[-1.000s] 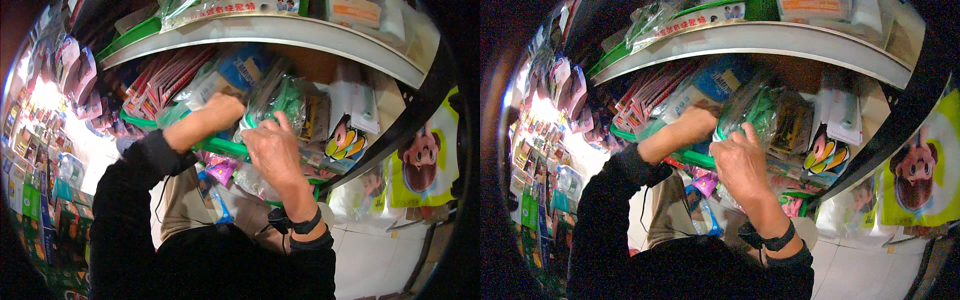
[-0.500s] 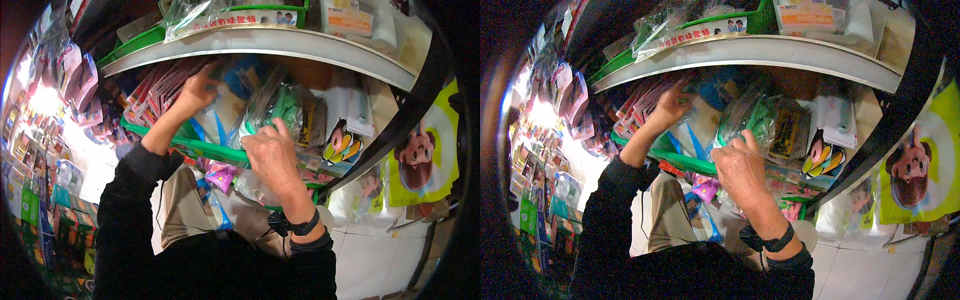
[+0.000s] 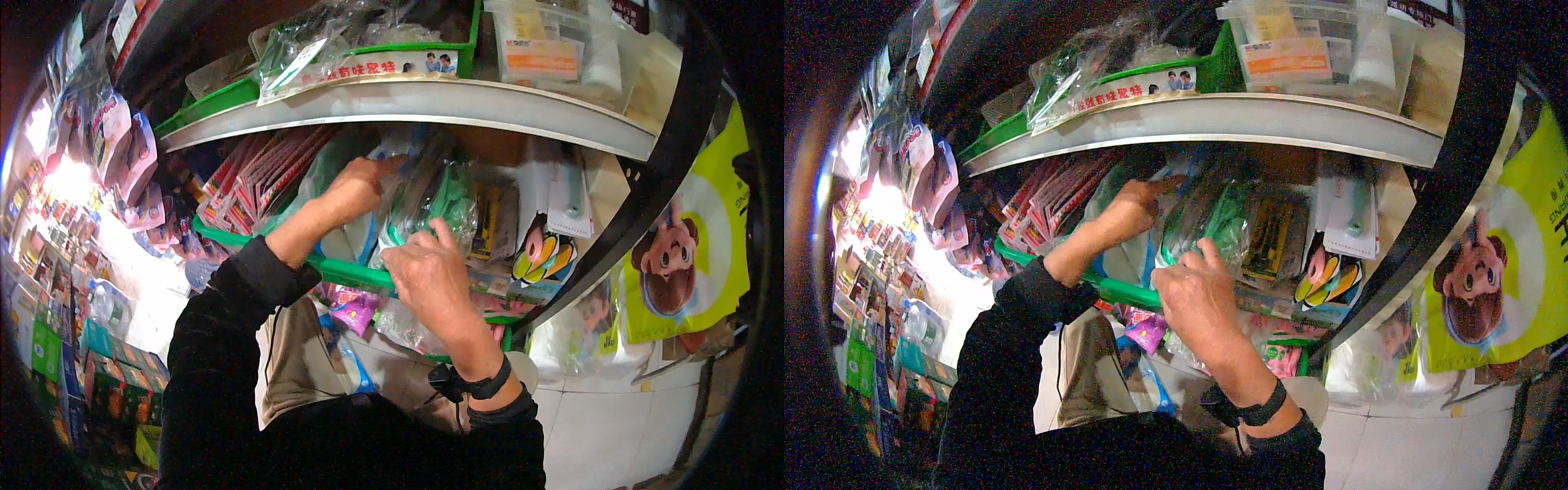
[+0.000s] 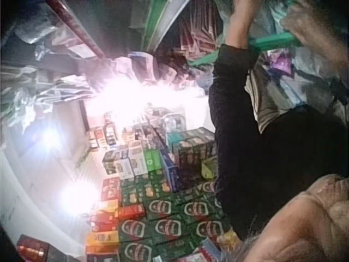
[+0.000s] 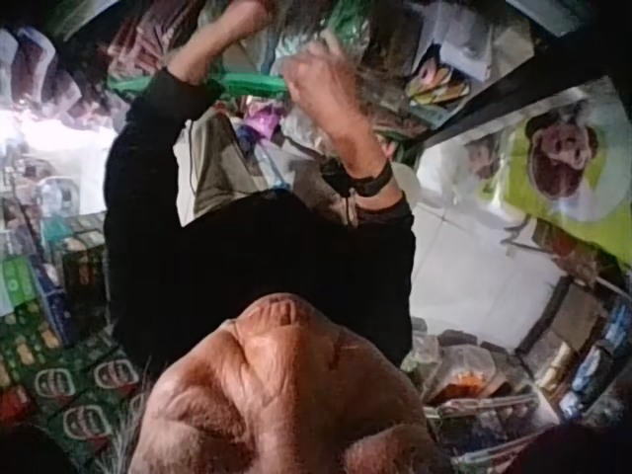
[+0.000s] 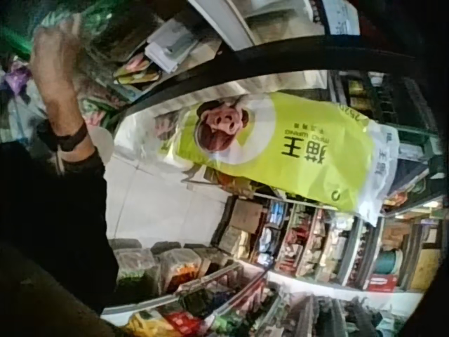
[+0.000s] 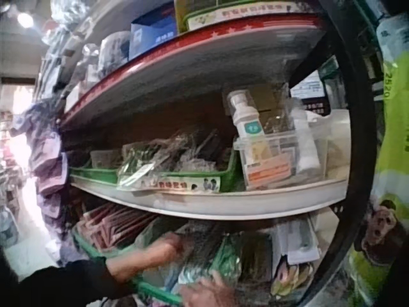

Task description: The person sits on the floor and organizes various packaged goods on a low shelf. They pick up items such as plastic bags, gloves, and a green container, inspect them, and place them into green plastic bins or back onto the shelf.

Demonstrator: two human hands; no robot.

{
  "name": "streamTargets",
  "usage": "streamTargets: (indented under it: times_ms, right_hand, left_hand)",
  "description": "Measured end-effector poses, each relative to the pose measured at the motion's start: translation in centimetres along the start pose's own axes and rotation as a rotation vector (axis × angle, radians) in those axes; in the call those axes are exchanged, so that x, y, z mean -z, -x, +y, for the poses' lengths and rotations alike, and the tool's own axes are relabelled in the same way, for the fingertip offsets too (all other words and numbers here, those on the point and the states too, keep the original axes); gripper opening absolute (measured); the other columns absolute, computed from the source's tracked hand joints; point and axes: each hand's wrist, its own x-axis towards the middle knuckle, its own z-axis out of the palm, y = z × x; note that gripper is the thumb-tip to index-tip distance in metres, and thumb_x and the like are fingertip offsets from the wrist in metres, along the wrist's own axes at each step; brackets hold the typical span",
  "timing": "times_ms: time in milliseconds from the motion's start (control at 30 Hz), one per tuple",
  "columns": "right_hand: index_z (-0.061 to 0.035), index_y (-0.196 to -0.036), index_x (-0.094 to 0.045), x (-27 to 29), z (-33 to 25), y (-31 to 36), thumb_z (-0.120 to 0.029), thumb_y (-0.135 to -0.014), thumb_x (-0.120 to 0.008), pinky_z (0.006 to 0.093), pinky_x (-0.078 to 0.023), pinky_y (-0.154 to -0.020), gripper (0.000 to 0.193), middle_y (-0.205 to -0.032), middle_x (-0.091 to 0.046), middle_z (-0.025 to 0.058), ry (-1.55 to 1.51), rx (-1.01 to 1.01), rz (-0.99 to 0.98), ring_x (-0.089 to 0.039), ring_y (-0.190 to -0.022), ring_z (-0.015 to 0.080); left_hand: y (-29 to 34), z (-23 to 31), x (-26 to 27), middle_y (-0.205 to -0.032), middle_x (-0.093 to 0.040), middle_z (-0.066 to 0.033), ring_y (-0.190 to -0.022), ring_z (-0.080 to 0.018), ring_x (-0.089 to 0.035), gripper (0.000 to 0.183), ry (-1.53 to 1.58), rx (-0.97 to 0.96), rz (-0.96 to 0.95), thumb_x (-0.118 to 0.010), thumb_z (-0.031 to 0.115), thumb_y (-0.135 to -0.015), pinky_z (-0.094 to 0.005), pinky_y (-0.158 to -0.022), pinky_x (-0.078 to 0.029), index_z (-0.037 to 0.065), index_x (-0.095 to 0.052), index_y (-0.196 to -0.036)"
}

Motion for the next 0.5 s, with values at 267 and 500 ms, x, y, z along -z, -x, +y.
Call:
streamTargets:
  times_ms: [267, 500]
  right_hand:
    - [-0.0091, -0.072, -0.064, -0.1, 0.2, 0.2, -0.008, -0.073, -0.064, 0.047, -0.038, -0.103, 0.001, -0.073, -0.065, 0.0068, 0.03, -0.01, -0.011, -0.06, -0.083, 0.0248]
    - [-0.0116, -0.075, -0.065, 0.2, 0.9, 0.5, -0.007, -0.072, -0.066, 0.0436, -0.039, -0.099, 0.005, -0.075, -0.066, 0.0035, 0.046, -0.027, 0.005, -0.059, -0.082, 0.0218]
  left_hand:
    - [-0.4, -1.1, 0.0, -0.111, -0.062, -0.0258, -0.099, -0.0435, -0.061, 0.057, 0.017, 0.024, -0.077, -0.056, -0.002, -0.07, -0.0449, -0.084, -0.051, 0.007, -0.06, -0.127]
    - [-3.2, 1.2, 1.3, -0.101, -0.065, -0.0263, -0.091, -0.0439, -0.062, 0.049, -0.173, 0.043, -0.071, -0.062, 0.015, -0.077, -0.0469, -0.08, -0.052, 0.009, -0.061, -0.125]
